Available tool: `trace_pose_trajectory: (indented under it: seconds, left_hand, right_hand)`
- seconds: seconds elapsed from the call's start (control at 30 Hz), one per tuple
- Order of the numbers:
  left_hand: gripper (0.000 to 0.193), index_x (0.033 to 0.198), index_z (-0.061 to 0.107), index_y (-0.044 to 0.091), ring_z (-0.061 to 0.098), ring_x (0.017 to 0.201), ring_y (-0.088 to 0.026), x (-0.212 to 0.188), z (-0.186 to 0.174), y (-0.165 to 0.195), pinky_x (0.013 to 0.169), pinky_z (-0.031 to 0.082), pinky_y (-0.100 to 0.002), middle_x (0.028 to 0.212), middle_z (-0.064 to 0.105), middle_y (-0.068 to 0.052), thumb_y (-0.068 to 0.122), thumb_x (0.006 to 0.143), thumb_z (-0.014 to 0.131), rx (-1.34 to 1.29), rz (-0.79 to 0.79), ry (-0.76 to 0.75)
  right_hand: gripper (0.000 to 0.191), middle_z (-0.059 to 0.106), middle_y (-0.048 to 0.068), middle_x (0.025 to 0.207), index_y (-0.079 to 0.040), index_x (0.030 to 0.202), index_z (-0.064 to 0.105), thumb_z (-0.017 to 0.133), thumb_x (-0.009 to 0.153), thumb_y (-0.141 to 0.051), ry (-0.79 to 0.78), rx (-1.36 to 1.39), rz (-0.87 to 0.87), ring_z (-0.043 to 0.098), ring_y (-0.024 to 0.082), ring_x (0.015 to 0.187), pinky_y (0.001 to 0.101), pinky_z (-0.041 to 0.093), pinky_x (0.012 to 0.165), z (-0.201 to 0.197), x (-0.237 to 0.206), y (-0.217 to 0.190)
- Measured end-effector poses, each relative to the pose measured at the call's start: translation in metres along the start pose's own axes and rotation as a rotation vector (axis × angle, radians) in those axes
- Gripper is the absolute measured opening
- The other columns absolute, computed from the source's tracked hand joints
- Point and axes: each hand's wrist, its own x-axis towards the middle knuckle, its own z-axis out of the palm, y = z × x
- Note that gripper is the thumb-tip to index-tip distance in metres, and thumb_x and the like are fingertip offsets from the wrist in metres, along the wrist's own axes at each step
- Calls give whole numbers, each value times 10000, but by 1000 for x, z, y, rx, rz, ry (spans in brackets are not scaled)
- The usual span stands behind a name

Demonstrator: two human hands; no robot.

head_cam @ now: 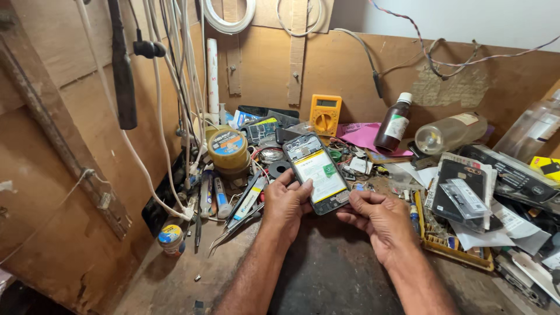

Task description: The person uses a small screwdriver to tighten screws on the internal frame of a disassembled smartphone. They then place the back cover onto the phone and press along the edges to secure it.

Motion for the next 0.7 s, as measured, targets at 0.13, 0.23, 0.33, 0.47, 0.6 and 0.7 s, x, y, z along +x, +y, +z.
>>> trace_pose_trajectory:
  seconds: [0.13,0.23,0.33,0.47,0.6,0.7]
  left_hand:
    - [375,1292,614,14,740,881,-196,1,-3,-1,697,628,-363,1091,759,-137,-14,920,650,-5,14,-26]
    - [376,1302,615,4,734,880,-199,0,-4,1,691,612,-366,1101,757,-141,-16,929,656,-22,21,-34]
    - [409,1304,603,11,755,897,-197,-2,-2,0,719,648,-390,1102,769,-131,-30,899,643,-13,-11,-19]
    - [452,1344,594,15,758,916,-208,-2,1,-2,745,652,-390,1119,768,-142,-36,899,646,-16,-29,-52]
    - [455,1353,588,6,748,914,-228,-3,0,0,751,647,-409,1124,760,-161,-45,904,649,-4,-36,-82]
    - [460,1347,585,19,760,934,-229,-4,0,2,765,654,-409,1129,766,-142,-39,894,635,-1,-44,-66]
  right_hand:
    - [239,754,167,964,88,1057,721,703,904,-95,-64,20,12,731,248,838,406,641,764,1,-4,-9]
    - [257,767,149,979,42,1083,731,678,915,-145,-127,26,18,730,237,845,405,636,767,4,-6,-14]
    - [255,764,138,987,28,1096,733,682,918,-147,-94,12,-3,723,232,850,417,623,762,6,-6,-10]
    - [249,757,124,976,7,1100,735,697,890,-122,-56,70,80,719,221,848,428,622,770,-1,-1,-10]
    - [247,761,136,967,36,1084,732,721,881,-103,-45,59,99,722,236,842,436,615,776,-5,1,-10]
    - [250,764,130,967,25,1081,738,719,885,-129,-54,72,102,723,227,841,440,611,776,-2,-1,-9]
